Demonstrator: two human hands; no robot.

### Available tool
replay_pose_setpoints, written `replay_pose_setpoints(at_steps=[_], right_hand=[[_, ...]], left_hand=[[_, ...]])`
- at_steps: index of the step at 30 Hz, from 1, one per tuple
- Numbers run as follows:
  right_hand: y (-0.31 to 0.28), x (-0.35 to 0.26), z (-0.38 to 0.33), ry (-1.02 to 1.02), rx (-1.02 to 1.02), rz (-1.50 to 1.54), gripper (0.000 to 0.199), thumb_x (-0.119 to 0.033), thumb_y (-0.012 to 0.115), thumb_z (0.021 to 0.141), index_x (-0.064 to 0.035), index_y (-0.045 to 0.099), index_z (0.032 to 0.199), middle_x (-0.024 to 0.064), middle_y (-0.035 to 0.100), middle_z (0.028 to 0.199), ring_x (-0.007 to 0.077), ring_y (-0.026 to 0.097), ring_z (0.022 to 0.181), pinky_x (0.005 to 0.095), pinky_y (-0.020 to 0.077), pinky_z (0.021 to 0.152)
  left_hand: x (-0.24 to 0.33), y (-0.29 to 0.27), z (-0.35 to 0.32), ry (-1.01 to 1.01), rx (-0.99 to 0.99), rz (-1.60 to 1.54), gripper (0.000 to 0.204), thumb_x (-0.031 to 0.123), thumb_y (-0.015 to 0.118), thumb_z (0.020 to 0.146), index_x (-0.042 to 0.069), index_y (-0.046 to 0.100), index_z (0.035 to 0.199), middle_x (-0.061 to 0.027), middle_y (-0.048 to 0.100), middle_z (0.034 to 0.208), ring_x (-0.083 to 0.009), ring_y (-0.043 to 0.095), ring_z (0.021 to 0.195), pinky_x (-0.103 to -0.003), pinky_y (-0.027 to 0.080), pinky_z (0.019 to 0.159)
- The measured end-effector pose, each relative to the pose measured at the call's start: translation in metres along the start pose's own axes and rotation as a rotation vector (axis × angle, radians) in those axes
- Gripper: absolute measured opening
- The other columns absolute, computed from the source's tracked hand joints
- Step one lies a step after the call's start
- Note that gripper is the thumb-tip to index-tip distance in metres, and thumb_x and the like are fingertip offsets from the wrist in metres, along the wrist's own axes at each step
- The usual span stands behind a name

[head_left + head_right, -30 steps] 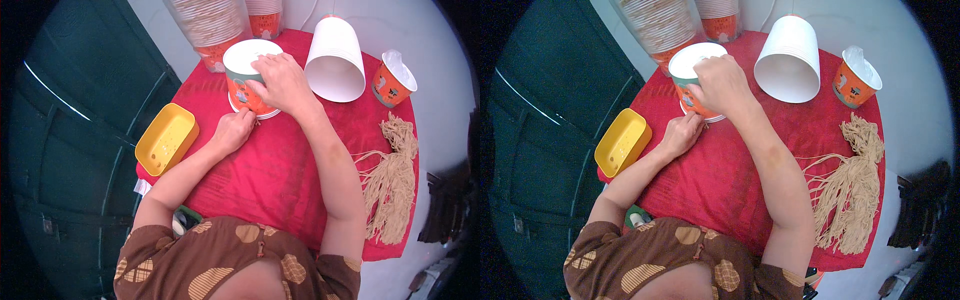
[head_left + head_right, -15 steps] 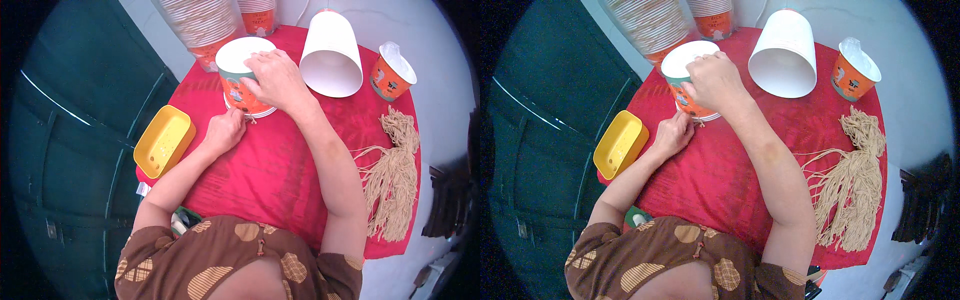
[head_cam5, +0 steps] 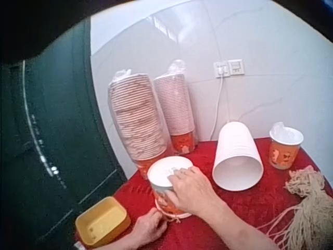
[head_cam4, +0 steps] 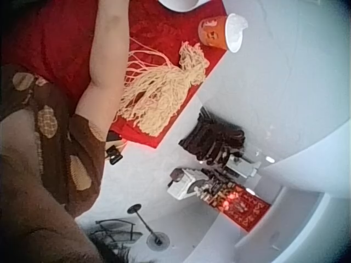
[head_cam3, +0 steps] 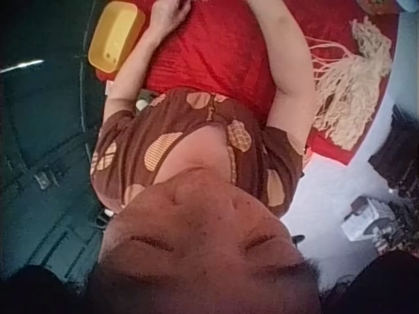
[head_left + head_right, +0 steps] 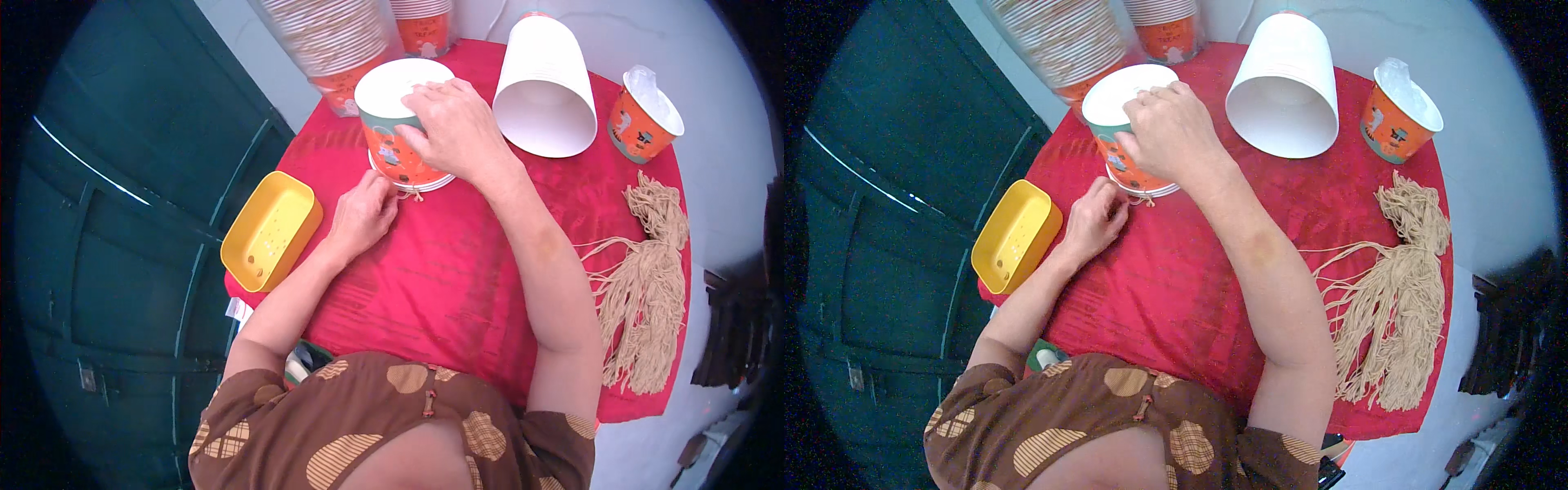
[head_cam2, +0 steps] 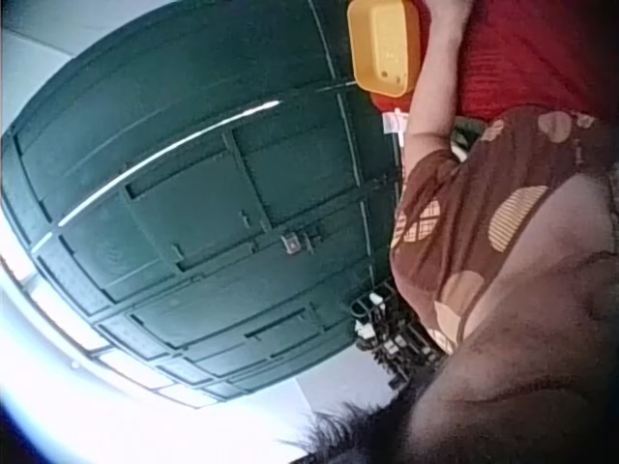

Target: Manually attaching string handles to printed paper buckets by threading them through pre-punched holes.

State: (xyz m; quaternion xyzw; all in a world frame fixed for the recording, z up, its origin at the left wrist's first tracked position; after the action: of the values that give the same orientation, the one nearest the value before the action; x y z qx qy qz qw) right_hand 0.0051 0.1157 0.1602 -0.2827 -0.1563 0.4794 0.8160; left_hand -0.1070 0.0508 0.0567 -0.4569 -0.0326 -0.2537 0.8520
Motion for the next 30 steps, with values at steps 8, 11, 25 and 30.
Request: replay_pose_setpoints(at_steps=[8,11,25,30], right_hand=[[0.001,0.001,0.000,0.001,0.001,0.022,0.028,-0.028,0.073,0.077,-0.0032,0.071,0.088,0.0162,0.071,0.094,0.0274,0.068,0.094,0.0401,0.0469,0.091],[0.000,0.001,-0.001,-0.001,0.003,0.000,0.027,-0.029,0.073,0.077,-0.0035,0.071,0.088,0.0156,0.071,0.093,0.0271,0.068,0.093,0.0398,0.0470,0.089],[0.003,0.003,-0.002,0.017,-0.050,0.039,0.030,-0.022,0.070,0.080,-0.0016,0.067,0.101,0.0152,0.068,0.096,0.0304,0.064,0.094,0.0418,0.0461,0.094],[-0.003,0.000,-0.001,-0.004,0.022,0.014,0.027,-0.028,0.073,0.077,-0.0036,0.071,0.088,0.0148,0.072,0.094,0.0261,0.068,0.095,0.0392,0.0462,0.092]], left_hand=[[0.011,0.022,0.004,0.181,-0.123,0.165,0.012,0.005,0.066,0.083,0.005,0.062,0.094,-0.0104,0.061,0.087,-0.0288,0.065,0.072,-0.039,0.054,0.056],[0.011,0.024,0.005,0.225,-0.092,0.191,0.010,0.007,0.067,0.082,0.004,0.062,0.091,-0.0101,0.059,0.084,-0.0270,0.064,0.068,-0.038,0.053,0.055],[0.008,0.022,0.007,0.159,-0.103,0.145,0.013,0.006,0.067,0.079,0.003,0.055,0.084,-0.0121,0.056,0.083,-0.0312,0.062,0.069,-0.042,0.052,0.055],[0.009,0.013,0.005,0.149,-0.067,0.012,0.016,0.002,0.065,0.077,0.002,0.050,0.083,-0.0132,0.055,0.088,-0.0331,0.062,0.077,-0.042,0.052,0.059]])
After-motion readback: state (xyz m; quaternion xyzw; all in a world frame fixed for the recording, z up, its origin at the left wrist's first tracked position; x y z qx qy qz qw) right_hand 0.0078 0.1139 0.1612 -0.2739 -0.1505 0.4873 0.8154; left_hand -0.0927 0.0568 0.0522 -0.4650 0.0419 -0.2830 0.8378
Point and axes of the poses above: each hand's wrist, its own z-axis towards the middle knuckle, its own y-axis out of the palm, x = y × z, the point moved 9 cm from there along z, towards the middle knuckle
